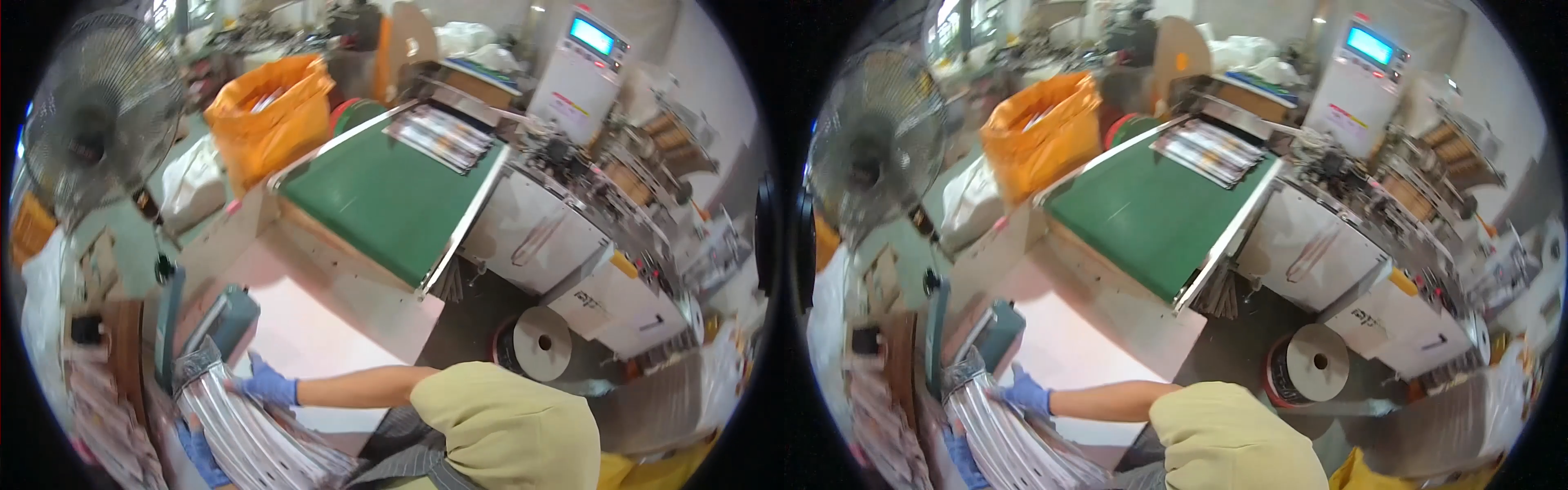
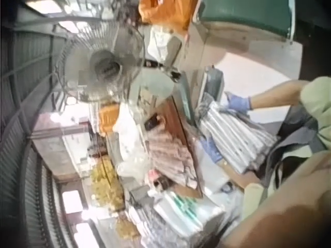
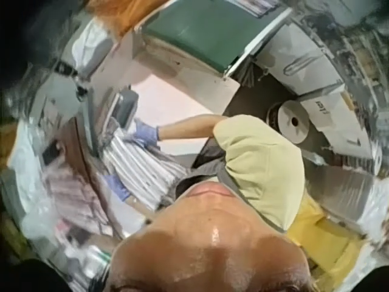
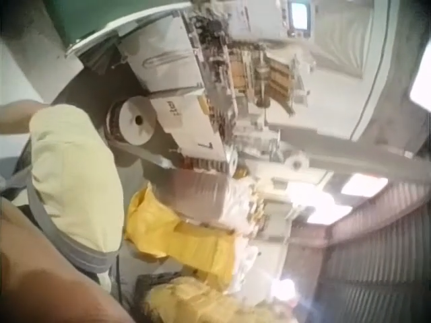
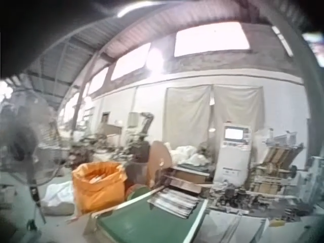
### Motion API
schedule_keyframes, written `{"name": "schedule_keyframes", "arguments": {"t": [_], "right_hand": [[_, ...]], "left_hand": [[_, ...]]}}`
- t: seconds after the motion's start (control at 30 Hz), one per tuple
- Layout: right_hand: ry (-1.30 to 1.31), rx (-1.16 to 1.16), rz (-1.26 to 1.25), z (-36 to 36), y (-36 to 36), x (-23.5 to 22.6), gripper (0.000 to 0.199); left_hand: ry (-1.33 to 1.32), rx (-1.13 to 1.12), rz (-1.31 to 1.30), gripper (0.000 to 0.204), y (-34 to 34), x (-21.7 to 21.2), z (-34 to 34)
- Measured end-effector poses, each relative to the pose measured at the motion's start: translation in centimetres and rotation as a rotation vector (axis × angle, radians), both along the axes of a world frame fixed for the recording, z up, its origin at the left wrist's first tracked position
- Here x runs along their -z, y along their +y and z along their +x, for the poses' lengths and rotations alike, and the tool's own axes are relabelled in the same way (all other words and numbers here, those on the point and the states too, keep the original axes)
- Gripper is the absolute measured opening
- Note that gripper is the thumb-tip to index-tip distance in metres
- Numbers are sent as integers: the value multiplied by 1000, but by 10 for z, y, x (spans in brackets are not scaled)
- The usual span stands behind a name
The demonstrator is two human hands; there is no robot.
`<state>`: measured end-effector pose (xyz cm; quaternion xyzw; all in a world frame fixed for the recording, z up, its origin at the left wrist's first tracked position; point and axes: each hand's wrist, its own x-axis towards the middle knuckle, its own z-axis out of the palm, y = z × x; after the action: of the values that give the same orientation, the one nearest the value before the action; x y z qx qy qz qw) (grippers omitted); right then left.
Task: Packaging bundles of long products into plastic bags and sealing them with a heat sealer.
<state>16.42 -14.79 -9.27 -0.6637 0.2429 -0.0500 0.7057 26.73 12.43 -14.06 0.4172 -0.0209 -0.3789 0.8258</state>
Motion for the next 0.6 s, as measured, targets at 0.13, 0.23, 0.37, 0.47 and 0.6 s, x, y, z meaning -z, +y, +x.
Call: {"name": "schedule_keyframes", "arguments": {"t": [0.13,0.23,0.37,0.47,0.6], "right_hand": [[182,-331,258,-108,76,-11,83],[393,-578,553,-199,32,-14,43],[293,-503,290,-248,7,-6,74],[-180,-751,90,-235,31,-38,87],[-783,-804,-77,-201,118,-153,85]], "left_hand": [[-66,-409,322,53,-2,-24,-168],[-146,-267,739,98,-37,-3,-259],[-310,-275,916,95,-59,-82,-310],[-430,-419,957,94,-9,-194,-357],[-768,-1078,486,36,83,-260,-394]]}}
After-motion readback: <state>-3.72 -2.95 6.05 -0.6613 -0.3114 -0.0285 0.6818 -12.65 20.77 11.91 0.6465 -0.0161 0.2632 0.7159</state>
